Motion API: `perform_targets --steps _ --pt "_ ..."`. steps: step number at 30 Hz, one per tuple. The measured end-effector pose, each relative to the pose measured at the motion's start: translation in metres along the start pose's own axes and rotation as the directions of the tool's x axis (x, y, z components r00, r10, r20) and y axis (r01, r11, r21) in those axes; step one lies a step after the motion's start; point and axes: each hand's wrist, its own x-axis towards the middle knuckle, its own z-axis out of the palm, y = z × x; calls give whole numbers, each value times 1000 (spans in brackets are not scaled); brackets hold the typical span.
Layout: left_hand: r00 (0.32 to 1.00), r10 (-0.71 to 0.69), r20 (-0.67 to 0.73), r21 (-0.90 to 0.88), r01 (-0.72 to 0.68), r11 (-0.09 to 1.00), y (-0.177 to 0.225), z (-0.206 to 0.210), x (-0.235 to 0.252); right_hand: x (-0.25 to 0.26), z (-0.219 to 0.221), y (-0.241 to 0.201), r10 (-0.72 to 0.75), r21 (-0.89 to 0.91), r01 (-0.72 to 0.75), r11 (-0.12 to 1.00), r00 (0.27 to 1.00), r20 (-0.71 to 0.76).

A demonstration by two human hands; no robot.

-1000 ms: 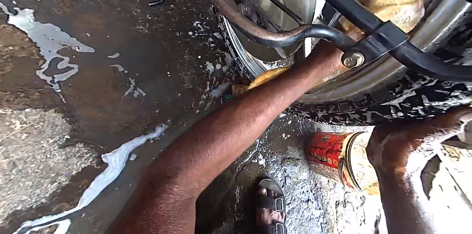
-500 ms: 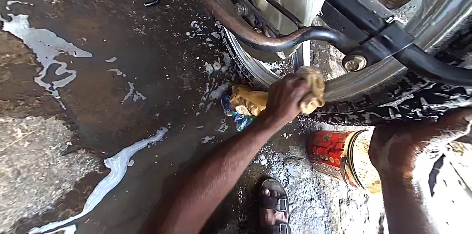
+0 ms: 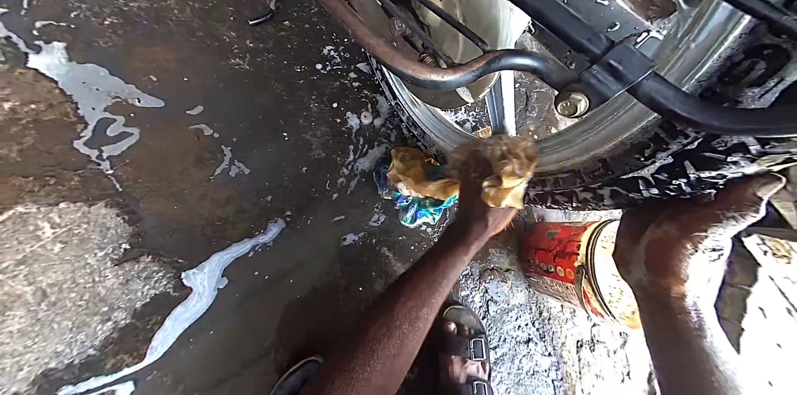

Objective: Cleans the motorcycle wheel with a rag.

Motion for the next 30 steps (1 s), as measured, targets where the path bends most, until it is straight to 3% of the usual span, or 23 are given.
perform_targets --steps 3,5,6,7,9,10,12,14,17,20,22,25,27,30 --pt "986 50 157 391 -109 914 -21 -14 6 1 0 -1 -6 -8 6 1000 1000 2" --pt "981 141 133 531 -191 826 -24 -23 16 2 -2 -1 -20 -7 20 1000 1000 8" --pt "991 99 91 559 -133 819 -24 -27 19 1 -2 0 -19 -10 20 1000 1000 9" --pt "999 -33 30 547 12 837 -23 -29 20 0 -2 0 -17 -13 17 1000 1000 7" --pt "933 -355 -65 359 354 864 -25 -32 28 0 -1 1 -19 -8 19 1000 1000 -4" --pt "910 -405 -93 237 415 878 -27 -30 30 0 0 0 -23 -14 23 1000 1000 -13" --pt "920 -388 -53 -64 384 921 -27 -27 28 -1 0 -2 -32 -26 31 999 999 -19" --pt "934 -344 94 -283 356 890 -26 -21 36 0 -1 -1 -49 -17 49 999 999 -1" --pt "839 -405 362 -117 473 874 -9 -27 58 1 -2 0 -65 -18 65 998 998 15" --pt "780 -509 364 134 498 857 -3 -25 71 0 3 -3 -55 -9 55 998 998 -18" --pt "791 -531 304 96 530 843 -11 -16 65 -1 1 -3 -57 -13 57 998 998 -21" --pt "847 -444 294 -161 501 850 -5 -20 54 -1 -6 1 -38 -22 38 999 999 10" --pt "844 -417 336 -109 475 873 5 -22 51 -1 -10 4 -43 -35 44 998 999 14" --pt "891 -396 221 28 400 916 4 -2 46 2 -10 5 -48 -32 48 998 999 -13"
